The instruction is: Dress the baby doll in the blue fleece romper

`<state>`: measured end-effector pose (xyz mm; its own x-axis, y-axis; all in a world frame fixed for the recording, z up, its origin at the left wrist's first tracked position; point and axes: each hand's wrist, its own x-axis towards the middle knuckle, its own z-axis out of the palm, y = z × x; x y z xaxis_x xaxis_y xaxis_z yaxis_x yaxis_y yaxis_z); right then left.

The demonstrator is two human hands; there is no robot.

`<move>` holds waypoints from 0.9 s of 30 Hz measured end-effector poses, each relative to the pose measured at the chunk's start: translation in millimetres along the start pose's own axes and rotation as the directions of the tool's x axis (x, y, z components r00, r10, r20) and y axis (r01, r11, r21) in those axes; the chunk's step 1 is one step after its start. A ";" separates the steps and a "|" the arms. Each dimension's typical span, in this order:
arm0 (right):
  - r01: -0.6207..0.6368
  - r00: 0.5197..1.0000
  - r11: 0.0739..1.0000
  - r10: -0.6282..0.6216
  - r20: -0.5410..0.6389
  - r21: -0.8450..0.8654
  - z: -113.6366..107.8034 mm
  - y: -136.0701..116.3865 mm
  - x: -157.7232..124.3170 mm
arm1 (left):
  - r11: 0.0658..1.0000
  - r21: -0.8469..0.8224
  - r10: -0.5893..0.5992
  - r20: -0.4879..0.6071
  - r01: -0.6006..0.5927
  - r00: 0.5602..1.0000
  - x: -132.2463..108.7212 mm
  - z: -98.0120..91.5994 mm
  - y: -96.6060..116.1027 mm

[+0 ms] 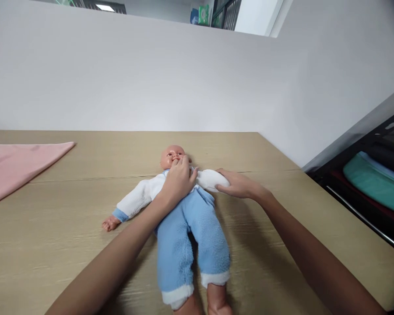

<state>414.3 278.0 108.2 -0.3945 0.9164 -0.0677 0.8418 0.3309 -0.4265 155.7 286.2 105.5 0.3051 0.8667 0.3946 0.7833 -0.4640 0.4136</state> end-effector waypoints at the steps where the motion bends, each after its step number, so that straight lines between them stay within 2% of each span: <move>1: 0.022 0.999 1.000 -0.021 -0.027 0.016 3.4 3.2 -0.4 | 0.999 -0.011 0.038 -0.032 -0.039 0.999 -4.4 -5.9 -3.6; 4: 0.118 0.990 0.992 -0.114 -0.084 0.052 14.0 10.9 -2.0 | 0.993 -0.059 0.094 -0.099 -0.101 0.991 -19.7 -25.2 -24.0; 7: 0.145 0.981 0.989 -0.141 -0.135 0.021 25.4 16.6 -3.4 | 0.996 -0.054 0.063 -0.137 -0.071 0.989 -38.4 -38.1 -54.8; 9: 0.126 0.970 0.991 -0.130 -0.206 -0.036 33.8 21.4 -4.3 | 0.997 0.075 0.001 -0.148 0.010 0.989 -52.8 -39.0 -74.8; 12: 0.087 0.936 0.984 -0.134 -0.325 -0.156 48.0 30.3 -6.1 | 0.940 0.298 -0.120 -0.165 0.166 0.979 -72.6 -31.7 -94.7; 14: 0.036 0.913 0.978 -0.116 -0.390 -0.207 57.2 34.1 -8.3 | 0.923 0.343 -0.126 -0.165 0.177 0.978 -81.0 -27.1 -100.1; 17: -0.023 0.839 0.970 -0.114 -0.532 -0.243 67.2 27.8 -14.1 | 0.941 0.326 -0.023 -0.217 0.095 0.976 -85.7 -26.7 -100.8; 19: 0.031 0.774 0.969 -0.179 -0.607 -0.246 70.5 13.4 -19.5 | 0.965 0.261 0.050 -0.265 0.022 0.963 -87.8 -29.2 -98.3; 21: 0.186 0.759 0.970 -0.243 -0.604 -0.157 72.2 -6.4 -25.1 | 0.986 0.163 0.070 -0.273 -0.026 0.960 -92.1 -31.5 -93.9; 23: 0.345 0.792 0.934 -0.238 -0.563 0.090 74.1 -25.4 -29.2 | 0.997 0.067 0.042 -0.210 -0.028 0.977 -99.3 -33.2 -88.0; 25: 0.401 0.831 0.850 -0.181 -0.525 0.341 77.0 -37.7 -30.6 | 1.000 -0.009 -0.007 -0.110 0.006 0.994 -108.6 -35.6 -81.9; 27: 0.393 0.858 0.786 -0.126 -0.498 0.477 81.3 -41.0 -29.0 | 0.995 -0.091 -0.045 -0.021 0.043 0.999 -118.3 -39.8 -76.9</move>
<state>361.2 219.6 54.3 -0.2609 0.8565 0.4454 0.3311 0.5128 -0.7921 37.8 212.0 59.7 0.2579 0.8826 0.3931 0.7432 -0.4412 0.5029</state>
